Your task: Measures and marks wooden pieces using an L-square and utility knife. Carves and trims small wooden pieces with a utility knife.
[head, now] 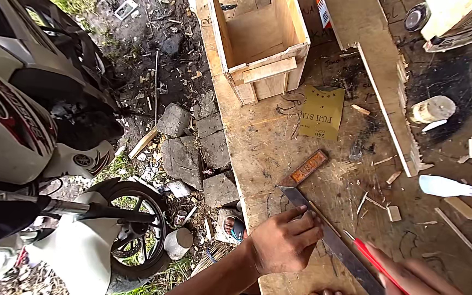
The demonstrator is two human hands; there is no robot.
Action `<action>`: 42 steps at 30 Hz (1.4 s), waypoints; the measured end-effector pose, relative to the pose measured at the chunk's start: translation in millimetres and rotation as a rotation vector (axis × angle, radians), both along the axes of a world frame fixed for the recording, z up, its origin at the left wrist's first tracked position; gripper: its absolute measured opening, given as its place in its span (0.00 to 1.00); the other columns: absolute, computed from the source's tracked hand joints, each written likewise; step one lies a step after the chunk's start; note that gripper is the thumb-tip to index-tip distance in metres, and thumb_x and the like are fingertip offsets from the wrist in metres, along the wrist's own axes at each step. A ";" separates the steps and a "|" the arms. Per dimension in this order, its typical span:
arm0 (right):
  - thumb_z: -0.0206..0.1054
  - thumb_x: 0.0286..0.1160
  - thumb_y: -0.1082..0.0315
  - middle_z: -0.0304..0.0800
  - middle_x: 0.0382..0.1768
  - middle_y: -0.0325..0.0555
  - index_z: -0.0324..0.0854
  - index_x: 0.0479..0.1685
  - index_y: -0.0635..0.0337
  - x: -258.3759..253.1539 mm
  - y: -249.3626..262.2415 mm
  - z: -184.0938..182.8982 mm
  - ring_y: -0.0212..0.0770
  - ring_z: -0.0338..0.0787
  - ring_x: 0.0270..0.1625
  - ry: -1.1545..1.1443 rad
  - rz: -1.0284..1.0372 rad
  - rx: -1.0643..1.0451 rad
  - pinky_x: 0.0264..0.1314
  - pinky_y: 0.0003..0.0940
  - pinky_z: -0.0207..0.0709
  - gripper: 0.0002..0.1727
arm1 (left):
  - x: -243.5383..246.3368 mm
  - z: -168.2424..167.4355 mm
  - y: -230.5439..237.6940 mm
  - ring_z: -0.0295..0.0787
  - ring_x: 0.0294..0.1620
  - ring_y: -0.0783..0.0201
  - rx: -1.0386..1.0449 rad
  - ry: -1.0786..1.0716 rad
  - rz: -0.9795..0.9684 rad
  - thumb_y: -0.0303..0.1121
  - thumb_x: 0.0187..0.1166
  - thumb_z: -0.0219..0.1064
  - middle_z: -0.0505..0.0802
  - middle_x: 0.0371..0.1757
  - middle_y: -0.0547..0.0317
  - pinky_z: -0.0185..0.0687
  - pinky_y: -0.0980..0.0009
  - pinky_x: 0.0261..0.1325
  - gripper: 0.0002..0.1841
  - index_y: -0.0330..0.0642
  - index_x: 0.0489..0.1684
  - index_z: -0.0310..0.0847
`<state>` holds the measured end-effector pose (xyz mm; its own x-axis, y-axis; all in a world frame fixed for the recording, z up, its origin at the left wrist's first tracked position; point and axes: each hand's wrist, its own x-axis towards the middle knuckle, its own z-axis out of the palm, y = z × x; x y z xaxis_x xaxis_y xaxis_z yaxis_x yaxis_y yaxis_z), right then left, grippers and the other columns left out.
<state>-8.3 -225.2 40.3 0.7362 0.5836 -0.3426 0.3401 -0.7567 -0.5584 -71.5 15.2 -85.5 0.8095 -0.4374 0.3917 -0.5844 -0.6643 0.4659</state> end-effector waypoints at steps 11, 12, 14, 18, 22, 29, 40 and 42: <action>0.67 0.75 0.74 0.89 0.33 0.56 0.88 0.66 0.66 3.8 42.3 -27.4 0.42 0.86 0.29 -0.054 -0.014 0.060 0.31 0.30 0.81 0.20 | 0.9 -0.9 -0.2 0.94 0.61 0.55 -0.033 -0.003 0.006 0.21 0.85 0.57 0.96 0.55 0.51 0.82 0.59 0.74 0.11 0.32 0.50 0.89; 0.67 0.75 0.74 0.89 0.33 0.56 0.88 0.66 0.65 3.7 42.6 -27.6 0.42 0.86 0.29 -0.057 -0.014 0.057 0.31 0.30 0.81 0.20 | 1.0 -1.0 -0.2 0.94 0.61 0.55 -0.036 -0.004 0.005 0.21 0.85 0.57 0.96 0.55 0.51 0.82 0.59 0.75 0.11 0.32 0.50 0.89; 0.67 0.75 0.74 0.89 0.33 0.56 0.89 0.66 0.65 4.0 43.4 -28.3 0.42 0.86 0.28 -0.068 -0.012 0.051 0.31 0.30 0.80 0.20 | 1.4 -1.1 -0.1 0.94 0.61 0.55 -0.039 -0.003 0.003 0.21 0.85 0.57 0.96 0.55 0.51 0.82 0.59 0.74 0.12 0.32 0.51 0.89; 0.66 0.75 0.75 0.88 0.32 0.54 0.88 0.67 0.63 5.9 46.5 -25.7 0.43 0.85 0.28 -0.065 0.011 0.017 0.29 0.31 0.79 0.21 | 1.1 -1.0 -0.4 0.94 0.61 0.56 -0.040 -0.001 0.010 0.22 0.85 0.57 0.97 0.54 0.51 0.82 0.60 0.74 0.12 0.32 0.51 0.89; 0.66 0.75 0.74 0.87 0.32 0.55 0.88 0.68 0.62 6.1 49.7 -21.3 0.43 0.84 0.26 -0.067 0.028 -0.016 0.27 0.32 0.79 0.21 | 0.4 -0.3 -1.0 0.94 0.60 0.56 -0.049 0.007 0.016 0.22 0.85 0.57 0.96 0.53 0.51 0.83 0.60 0.73 0.11 0.32 0.51 0.88; 0.64 0.76 0.75 0.87 0.32 0.57 0.87 0.69 0.65 5.3 42.7 -10.7 0.46 0.85 0.25 -0.020 0.055 -0.074 0.27 0.35 0.80 0.21 | 0.6 0.6 -1.3 0.94 0.59 0.55 -0.035 0.002 0.013 0.22 0.85 0.57 0.97 0.52 0.51 0.83 0.59 0.73 0.11 0.33 0.49 0.88; 0.61 0.80 0.74 0.88 0.34 0.58 0.86 0.69 0.65 -1.9 23.1 -5.2 0.49 0.87 0.28 0.020 0.055 -0.126 0.29 0.38 0.81 0.20 | 1.7 2.1 0.0 0.94 0.61 0.56 0.008 0.005 -0.010 0.21 0.86 0.56 0.96 0.55 0.52 0.83 0.60 0.73 0.11 0.33 0.50 0.88; 0.61 0.81 0.74 0.87 0.33 0.59 0.86 0.69 0.65 -3.0 19.7 -5.0 0.50 0.86 0.28 0.023 0.063 -0.133 0.28 0.39 0.80 0.20 | 1.4 1.8 0.0 0.94 0.62 0.56 0.007 0.005 -0.014 0.21 0.86 0.56 0.96 0.55 0.52 0.83 0.59 0.74 0.11 0.33 0.50 0.88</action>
